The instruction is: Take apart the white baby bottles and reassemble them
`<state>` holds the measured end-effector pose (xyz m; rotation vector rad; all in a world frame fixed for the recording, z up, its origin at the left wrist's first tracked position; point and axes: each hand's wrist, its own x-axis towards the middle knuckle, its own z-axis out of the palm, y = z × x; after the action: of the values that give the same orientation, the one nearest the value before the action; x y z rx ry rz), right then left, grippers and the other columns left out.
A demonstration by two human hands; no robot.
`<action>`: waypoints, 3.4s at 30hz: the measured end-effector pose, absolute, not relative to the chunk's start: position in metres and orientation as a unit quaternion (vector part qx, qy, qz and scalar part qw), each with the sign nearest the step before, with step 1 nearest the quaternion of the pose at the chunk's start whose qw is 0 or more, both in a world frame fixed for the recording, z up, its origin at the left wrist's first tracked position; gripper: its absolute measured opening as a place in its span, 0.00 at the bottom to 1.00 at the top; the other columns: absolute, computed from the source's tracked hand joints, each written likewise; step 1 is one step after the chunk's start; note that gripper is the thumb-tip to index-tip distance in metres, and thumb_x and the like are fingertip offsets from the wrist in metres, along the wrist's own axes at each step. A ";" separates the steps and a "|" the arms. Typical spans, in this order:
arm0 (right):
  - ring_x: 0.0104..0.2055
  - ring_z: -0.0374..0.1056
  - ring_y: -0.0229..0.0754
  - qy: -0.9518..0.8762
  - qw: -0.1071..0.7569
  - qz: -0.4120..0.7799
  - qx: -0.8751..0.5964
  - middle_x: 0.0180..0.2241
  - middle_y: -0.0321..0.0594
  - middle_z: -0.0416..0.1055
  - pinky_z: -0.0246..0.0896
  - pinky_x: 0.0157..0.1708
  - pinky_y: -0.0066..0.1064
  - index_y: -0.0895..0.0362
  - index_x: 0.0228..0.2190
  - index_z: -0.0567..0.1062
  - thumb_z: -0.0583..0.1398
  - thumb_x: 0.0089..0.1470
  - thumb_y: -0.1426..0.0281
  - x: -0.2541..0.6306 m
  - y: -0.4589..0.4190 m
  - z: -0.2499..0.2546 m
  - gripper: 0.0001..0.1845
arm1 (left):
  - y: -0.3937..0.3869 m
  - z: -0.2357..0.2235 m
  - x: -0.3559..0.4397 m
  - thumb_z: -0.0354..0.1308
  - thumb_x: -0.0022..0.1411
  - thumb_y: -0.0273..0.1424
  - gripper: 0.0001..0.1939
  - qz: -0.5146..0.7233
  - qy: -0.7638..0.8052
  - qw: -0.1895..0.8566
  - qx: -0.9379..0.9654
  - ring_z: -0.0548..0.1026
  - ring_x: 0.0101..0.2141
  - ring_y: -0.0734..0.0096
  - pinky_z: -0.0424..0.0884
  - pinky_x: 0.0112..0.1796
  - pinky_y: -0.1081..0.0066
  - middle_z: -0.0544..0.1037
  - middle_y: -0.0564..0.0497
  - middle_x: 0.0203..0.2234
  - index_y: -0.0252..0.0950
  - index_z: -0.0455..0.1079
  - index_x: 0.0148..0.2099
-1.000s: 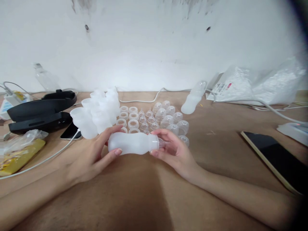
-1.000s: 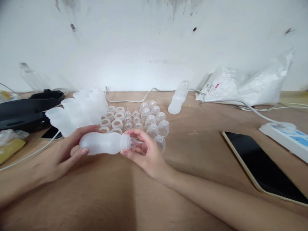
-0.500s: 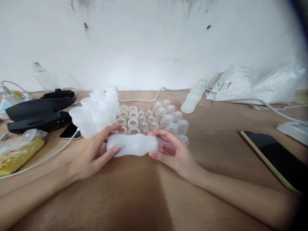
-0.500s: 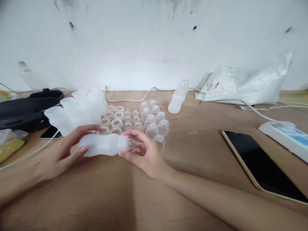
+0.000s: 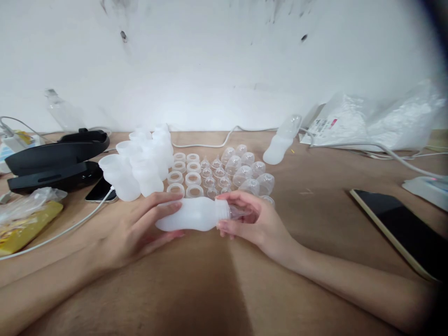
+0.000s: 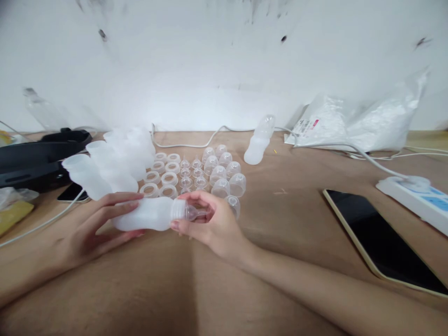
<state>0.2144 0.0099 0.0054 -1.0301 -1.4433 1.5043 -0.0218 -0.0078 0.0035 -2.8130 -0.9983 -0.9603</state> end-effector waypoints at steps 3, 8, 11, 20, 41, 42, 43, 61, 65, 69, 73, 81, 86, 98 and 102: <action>0.17 0.64 0.31 -0.516 0.400 0.645 -0.397 0.19 0.33 0.67 0.60 0.17 0.23 0.60 0.27 0.69 0.62 0.44 0.62 0.213 0.011 0.002 0.14 | -0.014 0.006 -0.018 0.54 0.58 0.22 0.14 -0.339 -0.245 0.069 -0.906 0.69 0.45 0.65 0.71 0.41 0.64 0.73 0.49 0.40 0.38 0.63 0.47; 0.26 0.70 0.37 -0.529 0.426 0.635 -0.369 0.33 0.40 0.71 0.64 0.16 0.23 0.58 0.32 0.67 0.64 0.42 0.65 0.213 0.010 0.004 0.16 | -0.015 0.015 -0.013 0.60 0.54 0.27 0.18 -0.363 -0.315 0.099 -0.871 0.69 0.44 0.63 0.69 0.42 0.63 0.68 0.44 0.46 0.35 0.61 0.47; 0.26 0.70 0.35 -0.567 0.422 0.609 -0.362 0.32 0.38 0.71 0.66 0.18 0.22 0.56 0.34 0.68 0.65 0.41 0.68 0.214 0.007 0.009 0.16 | -0.010 0.017 -0.013 0.57 0.56 0.34 0.25 -0.339 -0.394 0.021 -0.854 0.65 0.49 0.56 0.66 0.45 0.57 0.64 0.40 0.50 0.35 0.54 0.53; 0.25 0.68 0.33 -0.721 0.366 0.439 -0.392 0.35 0.37 0.71 0.66 0.22 0.24 0.54 0.38 0.67 0.61 0.45 0.63 0.222 0.006 0.014 0.17 | -0.011 0.011 -0.015 0.54 0.57 0.36 0.23 -0.277 -0.445 -0.108 -0.845 0.69 0.42 0.61 0.68 0.38 0.66 0.68 0.48 0.43 0.42 0.53 0.53; 0.33 0.68 0.39 -0.777 0.131 0.422 -0.449 0.41 0.38 0.69 0.64 0.27 0.29 0.54 0.38 0.68 0.62 0.43 0.63 0.271 0.049 0.067 0.19 | -0.008 -0.002 -0.007 0.51 0.57 0.42 0.19 -0.436 -0.510 -0.368 -0.643 0.63 0.23 0.74 0.62 0.22 0.75 0.67 0.53 0.29 0.41 0.56 0.49; 0.34 0.68 0.39 -0.750 0.172 0.465 -0.438 0.43 0.38 0.69 0.65 0.28 0.30 0.53 0.41 0.68 0.62 0.42 0.63 0.272 0.053 0.068 0.21 | -0.008 -0.002 -0.007 0.51 0.57 0.43 0.19 -0.447 -0.507 -0.371 -0.637 0.63 0.23 0.74 0.62 0.23 0.75 0.67 0.53 0.28 0.41 0.56 0.48; 0.35 0.69 0.39 -0.725 0.213 0.492 -0.432 0.43 0.38 0.69 0.66 0.30 0.30 0.52 0.42 0.68 0.63 0.41 0.64 0.274 0.058 0.067 0.23 | -0.008 -0.003 -0.007 0.51 0.57 0.43 0.19 -0.454 -0.507 -0.372 -0.632 0.63 0.22 0.74 0.61 0.23 0.74 0.66 0.54 0.27 0.41 0.56 0.48; 0.35 0.71 0.40 -0.684 0.293 0.548 -0.383 0.36 0.38 0.73 0.68 0.33 0.34 0.54 0.44 0.66 0.61 0.45 0.70 0.268 0.064 0.044 0.21 | -0.004 0.005 0.000 0.48 0.58 0.45 0.21 -0.409 -0.546 -0.400 -0.611 0.60 0.19 0.76 0.56 0.22 0.73 0.61 0.58 0.18 0.35 0.54 0.47; 0.41 0.69 0.40 -0.701 0.327 0.508 -0.380 0.40 0.39 0.71 0.68 0.37 0.32 0.54 0.42 0.67 0.62 0.42 0.72 0.258 0.055 0.043 0.22 | -0.004 0.006 0.001 0.48 0.58 0.45 0.21 -0.390 -0.559 -0.379 -0.626 0.59 0.19 0.75 0.57 0.22 0.74 0.61 0.59 0.17 0.37 0.54 0.48; 0.45 0.66 0.40 -0.724 0.353 0.484 -0.342 0.48 0.40 0.64 0.67 0.40 0.33 0.53 0.42 0.68 0.62 0.43 0.73 0.248 0.044 0.035 0.21 | -0.006 0.006 0.001 0.50 0.57 0.44 0.21 -0.377 -0.559 -0.381 -0.633 0.59 0.18 0.77 0.55 0.20 0.76 0.61 0.60 0.17 0.37 0.54 0.48; 0.42 0.67 0.39 -0.734 0.360 0.449 -0.360 0.47 0.39 0.65 0.67 0.39 0.34 0.52 0.41 0.68 0.63 0.42 0.71 0.243 0.038 0.028 0.21 | -0.006 0.005 0.000 0.52 0.55 0.43 0.20 -0.376 -0.552 -0.365 -0.649 0.58 0.15 0.79 0.54 0.18 0.77 0.62 0.61 0.16 0.37 0.55 0.45; 0.27 0.69 0.36 -0.747 0.294 0.430 -0.413 0.34 0.36 0.74 0.68 0.29 0.33 0.50 0.47 0.68 0.63 0.44 0.67 0.243 0.038 0.024 0.26 | -0.010 0.005 -0.004 0.53 0.55 0.41 0.19 -0.351 -0.537 -0.335 -0.690 0.61 0.15 0.77 0.56 0.17 0.76 0.63 0.62 0.14 0.39 0.54 0.44; 0.28 0.70 0.37 -0.732 0.303 0.465 -0.395 0.30 0.35 0.75 0.67 0.26 0.28 0.51 0.49 0.66 0.62 0.45 0.69 0.242 0.039 0.019 0.28 | -0.011 0.005 -0.003 0.54 0.55 0.41 0.17 -0.352 -0.537 -0.322 -0.696 0.62 0.15 0.77 0.57 0.17 0.76 0.64 0.61 0.16 0.39 0.54 0.43; 0.36 0.72 0.40 -0.730 0.321 0.469 -0.379 0.40 0.36 0.74 0.69 0.39 0.35 0.51 0.43 0.72 0.64 0.40 0.70 0.240 0.033 0.020 0.24 | -0.020 0.013 0.006 0.56 0.51 0.41 0.16 -0.369 -0.547 -0.259 -0.705 0.66 0.24 0.71 0.62 0.23 0.73 0.68 0.55 0.25 0.39 0.58 0.37; 0.40 0.71 0.41 -0.750 0.339 0.443 -0.356 0.42 0.37 0.73 0.67 0.43 0.36 0.51 0.42 0.73 0.65 0.39 0.69 0.238 0.032 0.020 0.23 | -0.020 0.008 0.003 0.56 0.51 0.42 0.17 -0.357 -0.545 -0.250 -0.716 0.68 0.25 0.69 0.64 0.24 0.72 0.70 0.53 0.29 0.39 0.57 0.39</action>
<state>0.2385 0.0320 0.0197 -0.9264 -1.9540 1.1531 0.0033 -0.0197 0.0079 -2.6975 -2.0508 -1.3461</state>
